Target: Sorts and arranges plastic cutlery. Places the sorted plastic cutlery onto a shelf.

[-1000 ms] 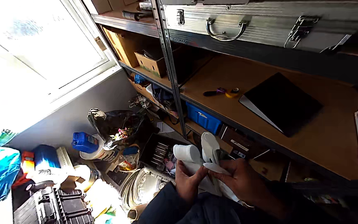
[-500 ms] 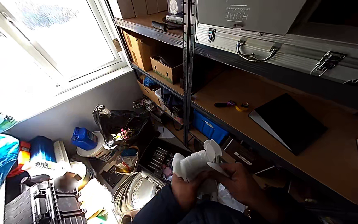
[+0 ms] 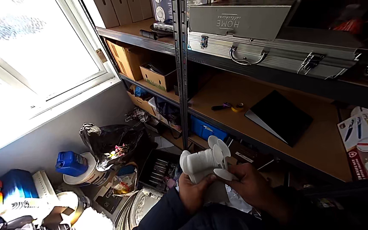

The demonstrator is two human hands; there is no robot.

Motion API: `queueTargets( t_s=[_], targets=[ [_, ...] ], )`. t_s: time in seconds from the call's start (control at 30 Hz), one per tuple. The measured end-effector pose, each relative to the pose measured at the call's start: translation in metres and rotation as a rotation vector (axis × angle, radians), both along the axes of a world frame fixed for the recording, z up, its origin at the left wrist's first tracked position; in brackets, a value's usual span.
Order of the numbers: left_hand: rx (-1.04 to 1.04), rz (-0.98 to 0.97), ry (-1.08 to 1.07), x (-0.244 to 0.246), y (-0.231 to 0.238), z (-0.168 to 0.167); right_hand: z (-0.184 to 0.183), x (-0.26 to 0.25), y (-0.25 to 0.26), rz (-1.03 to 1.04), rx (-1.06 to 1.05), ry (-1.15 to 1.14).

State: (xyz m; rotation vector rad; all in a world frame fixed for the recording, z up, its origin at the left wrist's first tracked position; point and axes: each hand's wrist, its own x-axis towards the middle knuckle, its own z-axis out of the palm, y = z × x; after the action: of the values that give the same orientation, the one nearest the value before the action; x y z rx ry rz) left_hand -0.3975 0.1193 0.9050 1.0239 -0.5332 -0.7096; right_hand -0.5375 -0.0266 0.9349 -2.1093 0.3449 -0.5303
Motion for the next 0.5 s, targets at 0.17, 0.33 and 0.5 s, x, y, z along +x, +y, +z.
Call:
queueTargets(
  t_s=[0.17,0.33,0.5],
  targets=[
    [-0.081,-0.099,0.046,0.0,-0.008,-0.002,0.014,-0.006,0.014,-0.123,0.189,-0.011],
    [-0.158,-0.315,0.028,0.0,-0.011,-0.008,0.031,-0.02,0.021,-0.222,0.197,0.179],
    [-0.134,-0.482,0.053,-0.002,-0.01,-0.009,0.049,-0.037,0.032,-0.26,0.179,0.374]
  ],
)
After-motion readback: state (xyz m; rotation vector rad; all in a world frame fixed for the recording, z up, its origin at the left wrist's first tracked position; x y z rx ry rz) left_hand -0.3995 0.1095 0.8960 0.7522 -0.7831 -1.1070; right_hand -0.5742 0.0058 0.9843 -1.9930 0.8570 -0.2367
